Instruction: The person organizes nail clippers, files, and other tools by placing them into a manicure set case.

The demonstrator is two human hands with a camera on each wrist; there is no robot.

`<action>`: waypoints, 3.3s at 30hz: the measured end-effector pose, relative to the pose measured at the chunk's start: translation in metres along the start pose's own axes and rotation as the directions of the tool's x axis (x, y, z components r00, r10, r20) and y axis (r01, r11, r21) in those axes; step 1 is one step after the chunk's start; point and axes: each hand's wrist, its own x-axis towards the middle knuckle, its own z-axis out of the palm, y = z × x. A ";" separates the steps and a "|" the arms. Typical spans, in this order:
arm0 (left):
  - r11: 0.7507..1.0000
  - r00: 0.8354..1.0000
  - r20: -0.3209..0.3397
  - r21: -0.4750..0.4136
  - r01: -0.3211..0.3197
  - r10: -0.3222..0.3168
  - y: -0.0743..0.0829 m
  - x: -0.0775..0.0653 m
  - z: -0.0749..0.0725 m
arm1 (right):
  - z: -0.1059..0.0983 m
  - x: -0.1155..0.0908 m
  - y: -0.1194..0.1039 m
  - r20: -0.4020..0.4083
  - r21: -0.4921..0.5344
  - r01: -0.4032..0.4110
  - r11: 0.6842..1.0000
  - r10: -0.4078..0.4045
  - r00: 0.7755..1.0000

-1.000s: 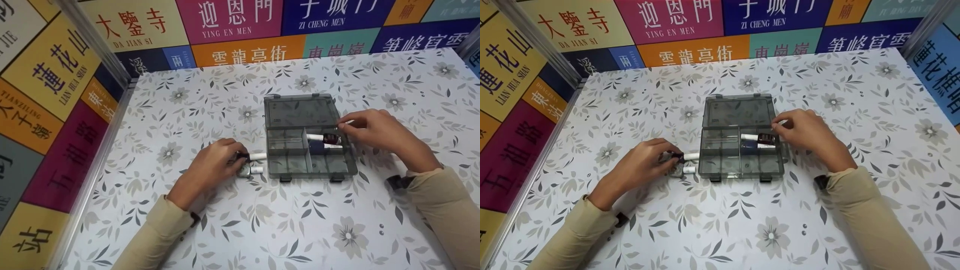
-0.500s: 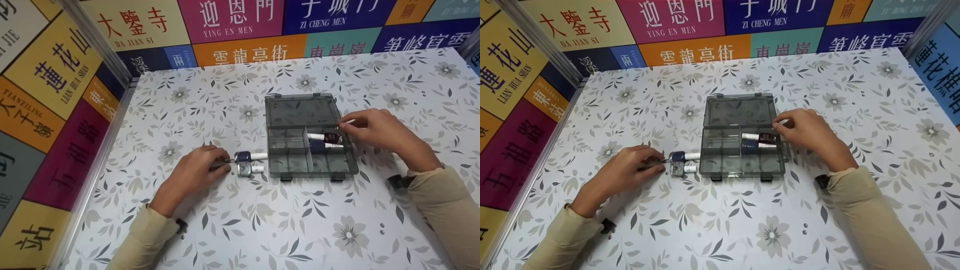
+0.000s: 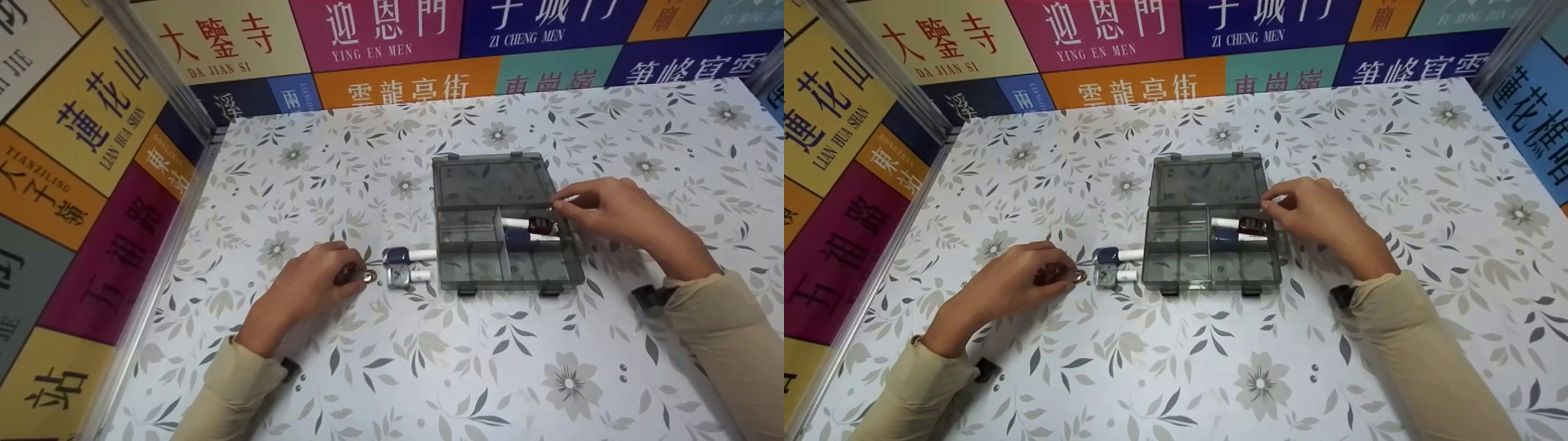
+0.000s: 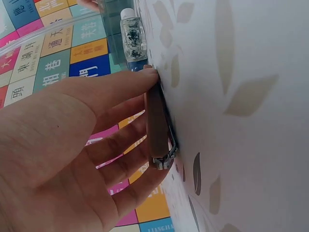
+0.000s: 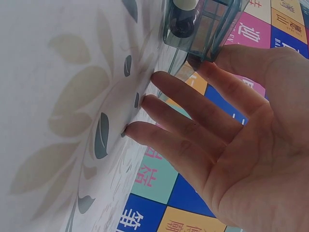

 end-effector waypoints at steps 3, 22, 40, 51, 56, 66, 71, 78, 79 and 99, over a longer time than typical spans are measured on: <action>1.000 1.000 0.004 -0.005 0.010 -0.010 0.000 0.000 0.001 | 0.001 0.002 0.000 -0.013 -0.025 0.017 1.000 -0.017 1.000; 1.000 1.000 -0.004 -0.012 -0.023 0.023 0.005 0.006 -0.004 | 0.000 0.000 -0.002 -0.005 -0.004 0.001 1.000 -0.001 1.000; 0.991 0.985 -0.101 0.004 -0.137 0.137 0.030 0.035 -0.007 | 0.001 0.002 0.000 -0.019 -0.029 0.020 0.999 -0.020 1.000; 0.975 0.972 -0.096 0.082 -0.205 0.212 0.057 0.060 -0.002 | 0.002 0.003 0.002 -0.023 -0.029 0.022 0.999 -0.022 0.999; 0.964 0.962 -0.097 0.102 -0.244 0.254 0.068 0.070 0.000 | 0.002 0.003 0.001 -0.020 -0.032 0.020 0.999 -0.021 1.000; 0.959 0.960 -0.051 0.092 -0.268 0.274 0.089 0.087 0.004 | -0.001 -0.001 -0.001 0.014 0.006 -0.008 1.000 0.008 1.000; 0.953 0.957 -0.039 0.105 -0.283 0.288 0.097 0.092 0.006 | -0.001 -0.001 -0.001 0.022 0.012 -0.014 1.000 0.013 1.000; 0.950 0.953 -0.027 0.103 -0.296 0.300 0.107 0.098 0.008 | 0.000 0.000 -0.001 0.016 0.014 -0.013 1.000 0.013 1.000; 0.949 0.953 -0.023 0.104 -0.297 0.301 0.108 0.099 0.009 | 0.000 0.000 -0.001 0.019 0.015 -0.014 1.000 0.014 1.000; 0.920 0.930 0.008 0.143 -0.364 0.367 0.122 0.106 0.023 | 0.001 0.001 0.000 -0.012 -0.015 0.011 1.000 -0.011 1.000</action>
